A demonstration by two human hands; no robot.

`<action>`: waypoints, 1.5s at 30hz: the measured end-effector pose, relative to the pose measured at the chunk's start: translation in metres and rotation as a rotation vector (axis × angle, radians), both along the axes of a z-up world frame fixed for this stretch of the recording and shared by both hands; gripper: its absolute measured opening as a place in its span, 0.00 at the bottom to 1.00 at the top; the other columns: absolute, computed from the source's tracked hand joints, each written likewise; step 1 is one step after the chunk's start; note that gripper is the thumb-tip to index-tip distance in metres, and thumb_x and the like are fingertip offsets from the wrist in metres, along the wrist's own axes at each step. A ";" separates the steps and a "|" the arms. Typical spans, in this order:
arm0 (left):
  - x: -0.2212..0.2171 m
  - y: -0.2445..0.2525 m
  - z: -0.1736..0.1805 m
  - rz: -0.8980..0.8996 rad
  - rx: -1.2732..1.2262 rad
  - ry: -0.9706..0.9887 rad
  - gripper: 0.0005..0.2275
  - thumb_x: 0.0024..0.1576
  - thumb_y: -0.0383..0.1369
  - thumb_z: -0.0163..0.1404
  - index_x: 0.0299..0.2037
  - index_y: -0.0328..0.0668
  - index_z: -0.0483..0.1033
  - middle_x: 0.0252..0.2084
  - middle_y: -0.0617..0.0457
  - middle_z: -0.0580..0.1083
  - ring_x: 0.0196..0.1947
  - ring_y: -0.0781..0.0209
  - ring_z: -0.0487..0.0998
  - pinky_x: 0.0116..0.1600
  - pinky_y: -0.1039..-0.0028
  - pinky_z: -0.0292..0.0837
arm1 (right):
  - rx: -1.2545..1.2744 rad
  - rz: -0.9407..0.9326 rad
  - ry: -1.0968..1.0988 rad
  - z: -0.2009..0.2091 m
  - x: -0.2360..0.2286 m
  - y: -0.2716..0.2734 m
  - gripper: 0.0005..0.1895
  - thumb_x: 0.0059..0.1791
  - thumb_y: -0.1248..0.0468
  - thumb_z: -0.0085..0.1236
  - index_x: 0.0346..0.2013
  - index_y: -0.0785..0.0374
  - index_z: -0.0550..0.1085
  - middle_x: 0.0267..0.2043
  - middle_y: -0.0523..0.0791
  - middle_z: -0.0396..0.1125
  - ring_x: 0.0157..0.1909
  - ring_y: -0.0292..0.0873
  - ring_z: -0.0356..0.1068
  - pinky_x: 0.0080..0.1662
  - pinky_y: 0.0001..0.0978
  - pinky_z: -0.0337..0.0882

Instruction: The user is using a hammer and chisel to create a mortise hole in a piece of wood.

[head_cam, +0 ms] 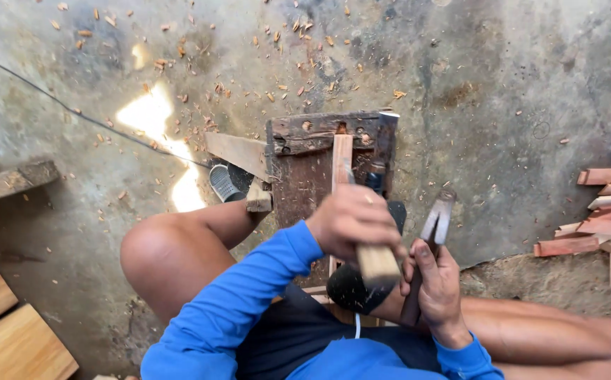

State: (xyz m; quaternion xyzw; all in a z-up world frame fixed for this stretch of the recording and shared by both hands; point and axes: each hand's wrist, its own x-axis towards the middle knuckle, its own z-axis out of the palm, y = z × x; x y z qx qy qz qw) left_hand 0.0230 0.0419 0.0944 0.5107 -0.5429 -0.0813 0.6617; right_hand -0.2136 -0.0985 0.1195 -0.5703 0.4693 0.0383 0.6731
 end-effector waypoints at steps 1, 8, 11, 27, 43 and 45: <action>-0.004 -0.001 -0.006 0.012 0.008 0.017 0.11 0.51 0.37 0.66 0.38 0.50 0.78 0.35 0.59 0.74 0.35 0.59 0.77 0.38 0.67 0.72 | 0.008 0.012 0.017 -0.002 0.002 -0.003 0.18 0.58 0.51 0.50 0.40 0.66 0.68 0.24 0.42 0.61 0.22 0.34 0.60 0.26 0.25 0.62; -0.011 0.002 -0.026 -0.173 0.024 -0.108 0.20 0.45 0.43 0.61 0.48 0.52 0.76 0.36 0.59 0.70 0.39 0.56 0.74 0.42 0.65 0.69 | 0.123 -0.058 0.031 -0.011 0.014 -0.006 0.17 0.58 0.52 0.48 0.40 0.65 0.67 0.21 0.43 0.62 0.19 0.34 0.60 0.23 0.26 0.61; -0.004 0.003 -0.026 -0.174 0.032 -0.090 0.20 0.46 0.43 0.60 0.49 0.51 0.76 0.36 0.58 0.69 0.39 0.55 0.74 0.43 0.64 0.69 | 0.130 -0.058 0.033 -0.013 0.016 -0.005 0.17 0.58 0.52 0.47 0.40 0.65 0.67 0.22 0.42 0.62 0.19 0.34 0.60 0.24 0.25 0.61; -0.008 0.005 -0.021 -0.122 0.021 -0.029 0.12 0.54 0.41 0.58 0.46 0.50 0.77 0.37 0.59 0.71 0.39 0.57 0.75 0.45 0.65 0.71 | -0.009 0.039 0.079 -0.022 0.004 -0.003 0.17 0.58 0.51 0.48 0.40 0.63 0.69 0.26 0.39 0.62 0.24 0.29 0.59 0.28 0.22 0.61; -0.003 0.005 -0.020 -0.123 0.028 -0.030 0.13 0.55 0.40 0.60 0.47 0.49 0.77 0.38 0.59 0.73 0.38 0.57 0.75 0.44 0.65 0.70 | 0.057 -0.016 0.121 -0.026 0.003 -0.001 0.17 0.57 0.52 0.51 0.40 0.64 0.70 0.28 0.39 0.63 0.25 0.30 0.60 0.29 0.22 0.62; -0.003 0.005 -0.019 -0.125 0.032 -0.033 0.14 0.54 0.40 0.60 0.47 0.48 0.77 0.38 0.59 0.73 0.37 0.56 0.74 0.43 0.65 0.70 | 0.021 0.017 0.091 -0.026 0.004 -0.001 0.17 0.58 0.52 0.51 0.40 0.64 0.71 0.31 0.38 0.63 0.31 0.29 0.60 0.34 0.22 0.63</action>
